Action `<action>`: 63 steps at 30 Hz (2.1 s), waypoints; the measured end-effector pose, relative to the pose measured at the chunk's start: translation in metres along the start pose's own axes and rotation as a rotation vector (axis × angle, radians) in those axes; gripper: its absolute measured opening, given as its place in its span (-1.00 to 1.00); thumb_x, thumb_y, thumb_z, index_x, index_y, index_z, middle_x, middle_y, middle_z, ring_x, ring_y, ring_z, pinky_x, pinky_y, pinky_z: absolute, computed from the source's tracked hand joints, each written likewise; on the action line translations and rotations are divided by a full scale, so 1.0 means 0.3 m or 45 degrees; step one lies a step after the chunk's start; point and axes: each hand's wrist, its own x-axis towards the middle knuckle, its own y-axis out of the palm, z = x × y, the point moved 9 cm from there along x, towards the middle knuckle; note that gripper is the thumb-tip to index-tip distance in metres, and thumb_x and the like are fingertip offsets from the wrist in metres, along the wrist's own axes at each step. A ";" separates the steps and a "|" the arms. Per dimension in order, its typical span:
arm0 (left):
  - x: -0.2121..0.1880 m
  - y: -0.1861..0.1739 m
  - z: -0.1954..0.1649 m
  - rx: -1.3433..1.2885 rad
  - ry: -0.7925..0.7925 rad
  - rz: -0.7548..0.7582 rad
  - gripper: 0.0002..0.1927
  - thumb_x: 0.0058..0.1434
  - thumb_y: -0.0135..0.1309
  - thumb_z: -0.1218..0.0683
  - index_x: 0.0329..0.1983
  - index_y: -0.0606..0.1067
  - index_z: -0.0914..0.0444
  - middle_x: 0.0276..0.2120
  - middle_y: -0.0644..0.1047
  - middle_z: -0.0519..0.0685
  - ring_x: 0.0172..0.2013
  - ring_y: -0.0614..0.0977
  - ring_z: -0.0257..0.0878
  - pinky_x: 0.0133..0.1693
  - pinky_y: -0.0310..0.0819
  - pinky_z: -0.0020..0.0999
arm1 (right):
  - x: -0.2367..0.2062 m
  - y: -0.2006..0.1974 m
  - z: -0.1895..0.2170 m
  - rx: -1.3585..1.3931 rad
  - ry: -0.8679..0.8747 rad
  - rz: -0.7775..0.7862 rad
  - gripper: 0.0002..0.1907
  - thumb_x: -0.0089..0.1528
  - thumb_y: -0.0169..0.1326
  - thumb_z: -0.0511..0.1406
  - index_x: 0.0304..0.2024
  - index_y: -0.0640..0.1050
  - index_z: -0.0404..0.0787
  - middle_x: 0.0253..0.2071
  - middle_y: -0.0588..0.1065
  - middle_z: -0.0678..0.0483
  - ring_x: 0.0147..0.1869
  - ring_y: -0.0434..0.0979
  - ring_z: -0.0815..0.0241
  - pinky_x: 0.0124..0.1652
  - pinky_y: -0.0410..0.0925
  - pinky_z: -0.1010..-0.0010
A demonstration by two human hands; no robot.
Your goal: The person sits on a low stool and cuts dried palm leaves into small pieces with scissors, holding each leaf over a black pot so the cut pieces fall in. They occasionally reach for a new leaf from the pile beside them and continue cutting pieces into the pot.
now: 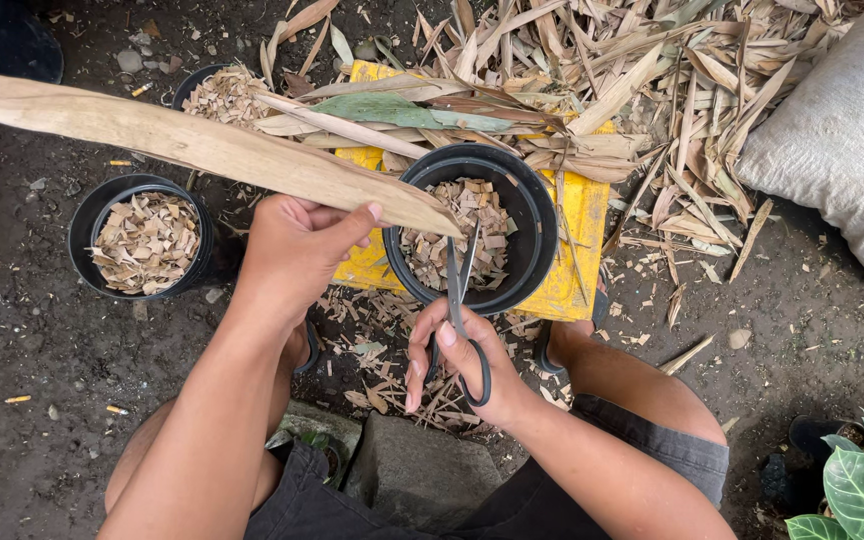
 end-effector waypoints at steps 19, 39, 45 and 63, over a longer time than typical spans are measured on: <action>-0.023 0.022 -0.041 -0.017 0.092 0.053 -0.76 0.23 0.21 0.28 -0.04 0.53 0.42 -0.16 0.68 0.02 -0.15 0.69 -0.35 -0.08 0.59 -0.43 | -0.001 -0.006 -0.018 -0.012 0.153 -0.212 -0.71 0.48 -0.10 -0.18 -0.25 0.29 -0.24 -0.60 0.41 0.08 -0.69 0.47 0.19 -0.48 0.41 0.42; -0.016 0.002 -0.024 -0.010 0.029 0.015 -0.79 0.28 0.20 0.25 -0.04 0.58 0.42 -0.18 0.69 0.04 -0.22 0.65 -0.38 -0.16 0.50 -0.47 | -0.005 0.036 -0.014 0.054 -0.001 0.049 -0.56 0.49 -0.15 -0.02 -0.03 0.37 -0.30 -0.31 0.40 0.01 -0.37 0.59 0.09 -0.28 0.54 0.30; -0.030 0.058 -0.036 -0.084 0.082 0.129 -0.78 0.22 0.19 0.28 -0.06 0.54 0.41 -0.16 0.67 0.02 -0.17 0.70 -0.33 -0.06 0.62 -0.42 | -0.008 0.018 -0.015 -0.140 0.010 -0.079 -0.62 0.51 -0.13 -0.08 -0.15 0.35 -0.29 -0.43 0.43 0.02 -0.50 0.56 0.13 -0.37 0.47 0.37; -0.025 0.058 0.017 0.023 -0.091 0.114 -0.79 0.22 0.18 0.28 -0.07 0.60 0.42 -0.21 0.70 0.01 -0.22 0.69 -0.35 -0.13 0.58 -0.44 | -0.004 -0.027 -0.050 0.103 0.179 -0.231 -0.71 0.46 -0.10 -0.18 -0.24 0.32 -0.27 -0.58 0.37 0.11 -0.69 0.47 0.21 -0.51 0.41 0.42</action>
